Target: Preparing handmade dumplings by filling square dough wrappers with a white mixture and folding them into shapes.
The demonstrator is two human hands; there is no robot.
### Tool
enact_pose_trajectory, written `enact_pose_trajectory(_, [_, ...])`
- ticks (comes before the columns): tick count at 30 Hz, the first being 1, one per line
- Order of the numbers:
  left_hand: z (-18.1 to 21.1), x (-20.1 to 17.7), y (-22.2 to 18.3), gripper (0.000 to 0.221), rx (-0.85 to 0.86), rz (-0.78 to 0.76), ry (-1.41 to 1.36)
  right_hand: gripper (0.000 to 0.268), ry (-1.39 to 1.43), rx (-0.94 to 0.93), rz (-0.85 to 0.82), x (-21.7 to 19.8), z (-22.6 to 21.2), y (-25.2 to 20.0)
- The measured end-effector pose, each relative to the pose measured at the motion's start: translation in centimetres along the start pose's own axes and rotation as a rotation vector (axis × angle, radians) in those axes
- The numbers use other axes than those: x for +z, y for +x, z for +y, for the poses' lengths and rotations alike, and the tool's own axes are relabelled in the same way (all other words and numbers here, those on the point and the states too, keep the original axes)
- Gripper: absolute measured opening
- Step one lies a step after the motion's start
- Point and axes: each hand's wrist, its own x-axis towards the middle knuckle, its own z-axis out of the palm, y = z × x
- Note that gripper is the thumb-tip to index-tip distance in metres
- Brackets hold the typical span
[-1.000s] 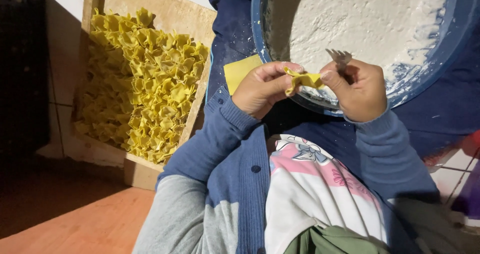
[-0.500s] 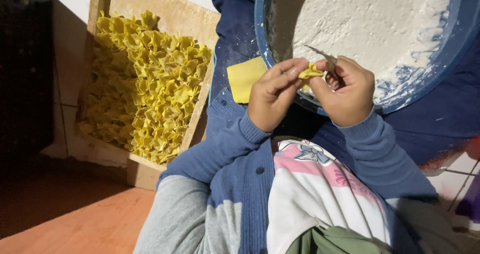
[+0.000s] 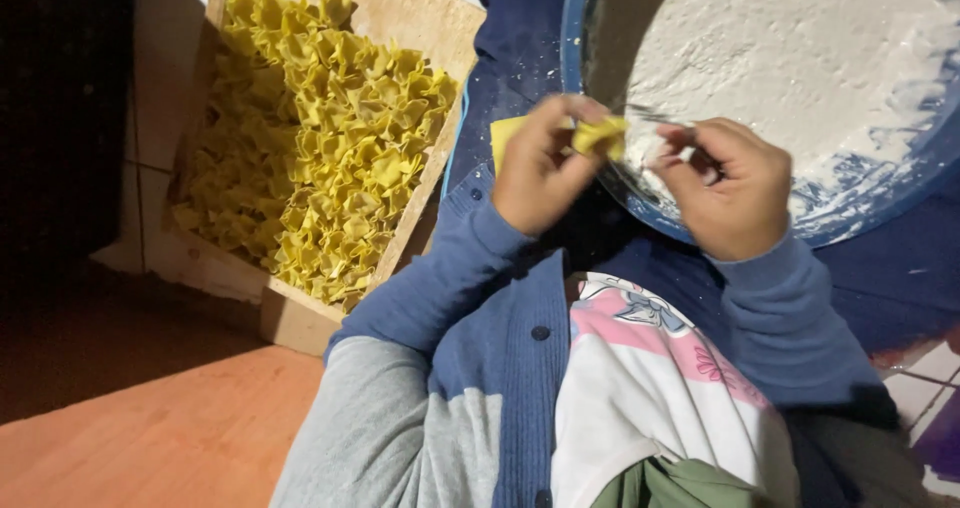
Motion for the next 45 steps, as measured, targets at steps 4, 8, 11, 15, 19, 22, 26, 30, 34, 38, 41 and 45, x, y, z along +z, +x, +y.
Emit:
enact_pose_trajectory(4, [-1.2,-6.6,3.1,0.019,0.162,0.177,0.285,0.022,0.013,0.089,0.039,-0.6,1.8,-0.5])
enact_pose_trajectory(8, [-6.4,-16.7,6.5,0.016,0.245,0.564,0.905,0.019,-0.050,0.083,0.091,-0.8,3.3,-0.6])
enact_pose_trajectory(11, [-11.3,-24.4,8.4,0.017,0.096,0.685,1.066,0.019,-0.055,0.100,0.098,-0.7,3.9,-0.5])
enact_pose_trajectory(15, [-13.9,-28.9,9.7,0.018,-0.059,0.771,1.194,0.017,-0.056,0.133,0.092,-0.6,4.5,-0.3])
enact_pose_trajectory(19, [-15.1,-30.3,10.0,0.016,-0.081,0.833,1.312,0.017,-0.047,0.145,0.091,-0.4,4.7,-0.2])
enact_pose_trajectory(22, [-15.5,-31.1,10.1,0.018,-0.145,0.831,1.403,0.017,-0.060,0.162,0.088,-0.4,4.9,-0.1])
enact_pose_trajectory(26, [-14.4,-30.5,9.8,0.020,-0.193,0.807,1.487,0.017,-0.048,0.160,0.089,-0.4,5.3,-0.3])
enact_pose_trajectory(30, [-11.8,-27.2,9.9,0.022,-0.129,0.710,1.344,0.018,-0.082,0.148,0.083,-0.8,5.2,-0.3])
enact_pose_trajectory(34, [-3.4,-16.2,5.7,0.014,0.373,0.481,1.193,0.022,-0.145,0.117,0.045,-1.7,6.4,-1.1])
enact_pose_trajectory(38, [3.0,-7.3,0.7,0.009,0.286,0.028,0.891,0.022,-0.258,0.117,-0.020,-2.1,7.4,-1.9])
enact_pose_trajectory(41, [3.0,-4.6,-1.1,0.025,0.239,-0.179,0.943,0.022,-0.288,0.126,-0.023,-2.2,7.9,-2.7])
enact_pose_trajectory(45, [2.7,-3.1,-1.9,0.013,0.309,-0.239,1.172,0.023,-0.330,0.126,-0.008,-2.5,8.5,-3.5])
